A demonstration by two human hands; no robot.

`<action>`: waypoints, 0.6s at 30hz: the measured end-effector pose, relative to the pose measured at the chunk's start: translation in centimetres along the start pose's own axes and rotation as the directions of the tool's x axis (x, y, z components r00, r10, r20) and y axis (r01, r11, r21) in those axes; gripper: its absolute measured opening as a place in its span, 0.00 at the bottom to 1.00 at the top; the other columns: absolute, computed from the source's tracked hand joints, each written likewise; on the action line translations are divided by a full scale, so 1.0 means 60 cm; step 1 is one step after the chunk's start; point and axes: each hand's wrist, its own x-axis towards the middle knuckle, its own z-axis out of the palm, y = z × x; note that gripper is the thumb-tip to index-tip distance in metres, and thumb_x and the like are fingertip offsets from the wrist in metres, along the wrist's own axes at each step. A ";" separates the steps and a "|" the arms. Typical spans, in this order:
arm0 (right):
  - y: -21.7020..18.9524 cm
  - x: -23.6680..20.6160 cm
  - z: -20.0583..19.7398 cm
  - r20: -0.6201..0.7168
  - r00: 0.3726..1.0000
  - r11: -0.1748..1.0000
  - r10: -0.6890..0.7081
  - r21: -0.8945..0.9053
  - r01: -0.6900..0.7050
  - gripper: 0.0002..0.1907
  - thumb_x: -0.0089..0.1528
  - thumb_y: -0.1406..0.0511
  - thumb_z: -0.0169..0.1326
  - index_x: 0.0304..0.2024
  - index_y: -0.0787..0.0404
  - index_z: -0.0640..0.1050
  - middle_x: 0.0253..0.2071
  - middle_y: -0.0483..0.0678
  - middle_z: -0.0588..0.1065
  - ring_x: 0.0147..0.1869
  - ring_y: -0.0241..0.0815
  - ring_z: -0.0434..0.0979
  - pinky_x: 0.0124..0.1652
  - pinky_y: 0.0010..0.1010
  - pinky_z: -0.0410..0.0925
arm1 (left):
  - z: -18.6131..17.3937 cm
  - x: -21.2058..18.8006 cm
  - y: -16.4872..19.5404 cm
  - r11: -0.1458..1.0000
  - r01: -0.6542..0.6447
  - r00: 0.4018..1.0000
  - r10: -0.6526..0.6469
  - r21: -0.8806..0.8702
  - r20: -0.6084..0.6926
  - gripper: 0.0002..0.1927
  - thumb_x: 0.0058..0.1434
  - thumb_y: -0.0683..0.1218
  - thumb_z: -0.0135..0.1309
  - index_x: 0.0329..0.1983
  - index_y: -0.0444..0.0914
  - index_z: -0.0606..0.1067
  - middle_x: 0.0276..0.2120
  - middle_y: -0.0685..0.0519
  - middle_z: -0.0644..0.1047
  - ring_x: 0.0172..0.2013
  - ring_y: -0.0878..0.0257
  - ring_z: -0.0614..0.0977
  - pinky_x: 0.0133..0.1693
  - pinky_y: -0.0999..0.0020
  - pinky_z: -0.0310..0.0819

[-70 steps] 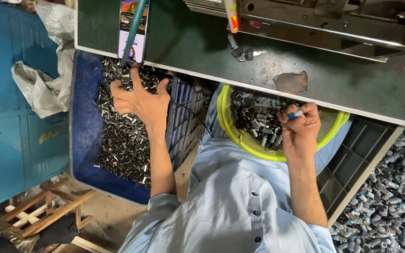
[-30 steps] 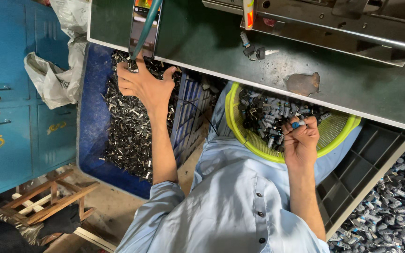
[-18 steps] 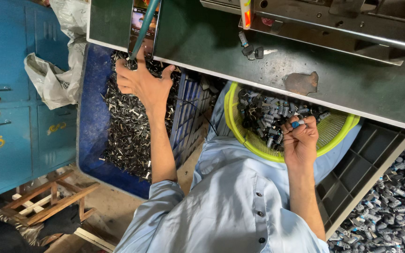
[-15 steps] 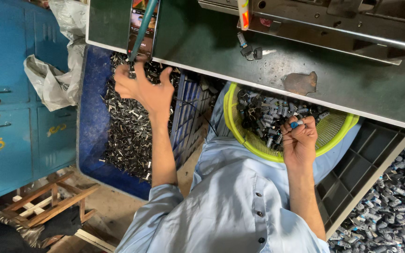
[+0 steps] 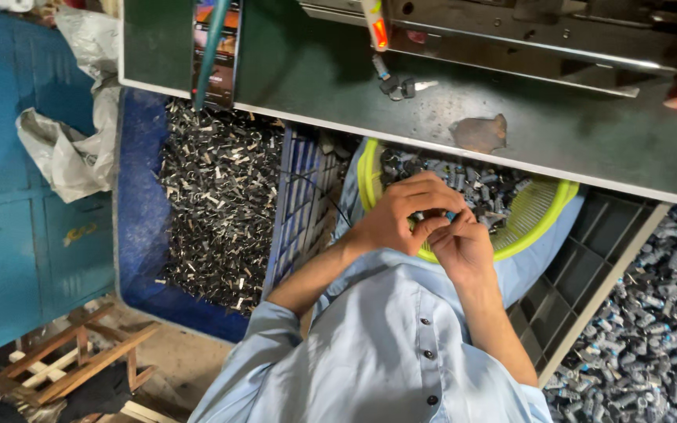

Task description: The person repeatedly picks small cylindrical key components from a green basket, inserts them into a press machine, and collects the processed parts. The person handles components one at a time, placing them into the machine and retrieving them after processing.

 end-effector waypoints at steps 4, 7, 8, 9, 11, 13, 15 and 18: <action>0.000 -0.006 0.005 0.098 0.994 0.989 0.046 -0.147 -0.031 0.21 0.52 0.70 0.60 0.49 0.60 0.74 0.43 0.46 0.75 0.49 0.43 0.77 0.53 0.36 0.72 | 0.000 0.016 0.000 0.999 0.008 1.000 -0.007 -0.043 0.030 0.12 0.55 0.34 0.58 0.43 0.34 0.76 0.41 0.46 0.79 0.43 0.48 0.81 0.49 0.59 0.77; 0.004 -0.010 0.008 0.097 0.995 0.992 -0.018 -0.120 0.030 0.17 0.60 0.70 0.61 0.50 0.60 0.73 0.46 0.45 0.74 0.50 0.38 0.76 0.55 0.32 0.72 | 0.013 0.024 -0.006 0.999 -0.016 0.999 0.015 -0.042 -0.033 0.09 0.56 0.34 0.57 0.40 0.34 0.75 0.38 0.47 0.79 0.40 0.49 0.80 0.46 0.59 0.77; 0.004 -0.012 0.008 0.108 0.994 0.991 -0.030 -0.130 0.044 0.16 0.62 0.70 0.62 0.51 0.62 0.73 0.46 0.45 0.73 0.50 0.38 0.76 0.54 0.31 0.72 | 0.018 0.025 -0.008 0.999 -0.012 0.999 0.011 -0.038 -0.043 0.09 0.57 0.34 0.57 0.40 0.34 0.75 0.38 0.47 0.79 0.39 0.49 0.80 0.45 0.60 0.77; 0.005 -0.013 0.009 0.123 0.992 0.989 -0.036 -0.140 0.054 0.16 0.64 0.70 0.62 0.52 0.63 0.73 0.47 0.45 0.73 0.50 0.38 0.76 0.54 0.30 0.72 | 0.022 0.026 -0.009 1.000 -0.009 0.998 0.007 -0.029 -0.057 0.08 0.57 0.34 0.57 0.40 0.34 0.75 0.38 0.47 0.79 0.39 0.50 0.81 0.44 0.60 0.77; 0.005 -0.013 0.011 0.124 0.990 0.981 -0.062 -0.176 0.083 0.15 0.62 0.71 0.60 0.51 0.63 0.74 0.46 0.45 0.74 0.49 0.37 0.77 0.52 0.29 0.73 | 0.027 0.025 -0.012 1.000 0.005 0.998 -0.006 -0.017 -0.058 0.08 0.57 0.34 0.56 0.40 0.33 0.75 0.38 0.47 0.79 0.38 0.51 0.80 0.43 0.61 0.77; 0.004 -0.011 0.014 0.125 0.990 0.975 -0.068 -0.203 0.093 0.15 0.62 0.73 0.58 0.51 0.62 0.74 0.45 0.46 0.74 0.48 0.37 0.77 0.51 0.28 0.73 | 0.031 0.022 -0.015 1.000 -0.002 0.998 0.002 0.001 -0.065 0.07 0.58 0.34 0.55 0.40 0.33 0.75 0.38 0.47 0.79 0.38 0.52 0.80 0.43 0.62 0.77; 0.004 -0.004 0.017 0.128 0.990 0.970 -0.064 -0.226 0.092 0.14 0.63 0.75 0.56 0.50 0.62 0.73 0.45 0.46 0.74 0.48 0.37 0.77 0.50 0.28 0.73 | 0.035 0.019 -0.020 0.999 -0.037 0.996 0.038 0.019 -0.078 0.07 0.59 0.34 0.55 0.40 0.33 0.75 0.39 0.47 0.79 0.40 0.51 0.80 0.45 0.61 0.77; -0.006 0.012 0.031 0.089 0.984 0.961 -0.154 -0.218 0.170 0.08 0.68 0.78 0.50 0.44 0.61 0.71 0.44 0.47 0.75 0.47 0.38 0.77 0.45 0.27 0.72 | 0.035 0.011 -0.033 0.999 -0.038 0.994 0.038 -0.006 -0.102 0.07 0.60 0.35 0.57 0.42 0.34 0.75 0.40 0.47 0.79 0.43 0.52 0.81 0.49 0.59 0.75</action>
